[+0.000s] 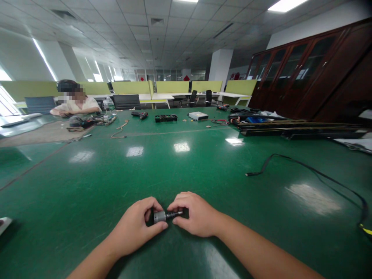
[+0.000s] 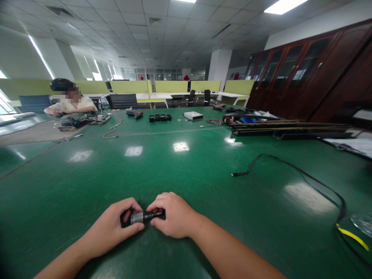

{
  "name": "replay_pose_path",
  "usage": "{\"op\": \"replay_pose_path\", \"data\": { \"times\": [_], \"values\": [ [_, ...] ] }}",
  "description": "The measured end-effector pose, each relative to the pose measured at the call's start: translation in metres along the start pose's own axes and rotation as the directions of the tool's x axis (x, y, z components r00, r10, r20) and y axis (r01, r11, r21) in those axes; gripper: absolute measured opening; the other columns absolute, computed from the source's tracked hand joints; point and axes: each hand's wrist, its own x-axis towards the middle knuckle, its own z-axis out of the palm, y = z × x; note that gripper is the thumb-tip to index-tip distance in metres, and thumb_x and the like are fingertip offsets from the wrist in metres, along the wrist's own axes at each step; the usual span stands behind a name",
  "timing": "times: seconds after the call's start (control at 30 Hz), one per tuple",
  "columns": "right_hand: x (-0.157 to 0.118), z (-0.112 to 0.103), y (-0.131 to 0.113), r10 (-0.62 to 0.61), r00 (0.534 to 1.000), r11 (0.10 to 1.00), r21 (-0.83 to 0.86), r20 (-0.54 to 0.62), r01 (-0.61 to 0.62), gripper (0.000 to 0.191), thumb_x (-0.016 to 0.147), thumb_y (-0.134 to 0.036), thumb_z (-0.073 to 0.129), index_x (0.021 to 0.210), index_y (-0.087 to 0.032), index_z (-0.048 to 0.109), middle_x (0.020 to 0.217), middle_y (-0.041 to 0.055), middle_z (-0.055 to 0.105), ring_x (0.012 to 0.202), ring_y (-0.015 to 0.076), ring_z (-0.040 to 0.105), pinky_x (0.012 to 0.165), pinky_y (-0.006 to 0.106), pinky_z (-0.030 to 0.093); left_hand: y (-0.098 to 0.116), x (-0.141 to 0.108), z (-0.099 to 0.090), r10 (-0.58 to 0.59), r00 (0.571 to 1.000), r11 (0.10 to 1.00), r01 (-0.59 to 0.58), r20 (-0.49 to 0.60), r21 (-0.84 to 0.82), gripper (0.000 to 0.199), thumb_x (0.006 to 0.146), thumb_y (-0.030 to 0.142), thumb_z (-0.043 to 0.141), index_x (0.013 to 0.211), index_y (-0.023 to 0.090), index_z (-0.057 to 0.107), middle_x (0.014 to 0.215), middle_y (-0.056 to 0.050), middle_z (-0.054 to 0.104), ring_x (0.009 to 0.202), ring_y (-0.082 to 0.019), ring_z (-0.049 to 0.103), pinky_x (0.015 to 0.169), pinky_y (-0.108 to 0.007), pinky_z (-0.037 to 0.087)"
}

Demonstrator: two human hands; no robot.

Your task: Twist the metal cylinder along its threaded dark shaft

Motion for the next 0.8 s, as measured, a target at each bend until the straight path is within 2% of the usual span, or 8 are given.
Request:
{"op": "replay_pose_path", "data": {
  "times": [0.23, 0.8],
  "values": [
    [-0.0011, 0.0005, -0.0011, -0.047, 0.999, 0.999, -0.007, 0.021, 0.047, 0.027, 0.077, -0.021, 0.071, 0.104, -0.023, 0.071, 0.095, 0.0025, 0.070, 0.093, 0.0194, 0.062, 0.086, 0.033, 0.041, -0.0004, -0.0005, 0.0001, 0.006, 1.000, 1.000, -0.006, 0.002, 0.001, 0.021, 0.078, 0.038, 0.068, 0.087, 0.021, 0.064, 0.072, 0.003, 0.054, 0.069, -0.016, 0.051, 0.063, -0.025, 0.033],
    [-0.0003, 0.0012, -0.0002, -0.002, 1.000, 0.999, -0.046, 0.008, 0.003, 0.017, 0.074, -0.023, 0.076, 0.090, -0.021, 0.070, 0.079, -0.0015, 0.065, 0.078, 0.0150, 0.059, 0.076, 0.028, 0.039, -0.0024, -0.0015, 0.0022, 0.015, 1.000, 1.000, -0.015, -0.001, 0.022, 0.022, 0.078, 0.040, 0.068, 0.088, 0.021, 0.063, 0.076, 0.003, 0.058, 0.072, -0.017, 0.052, 0.064, -0.026, 0.034]
  ]
}}
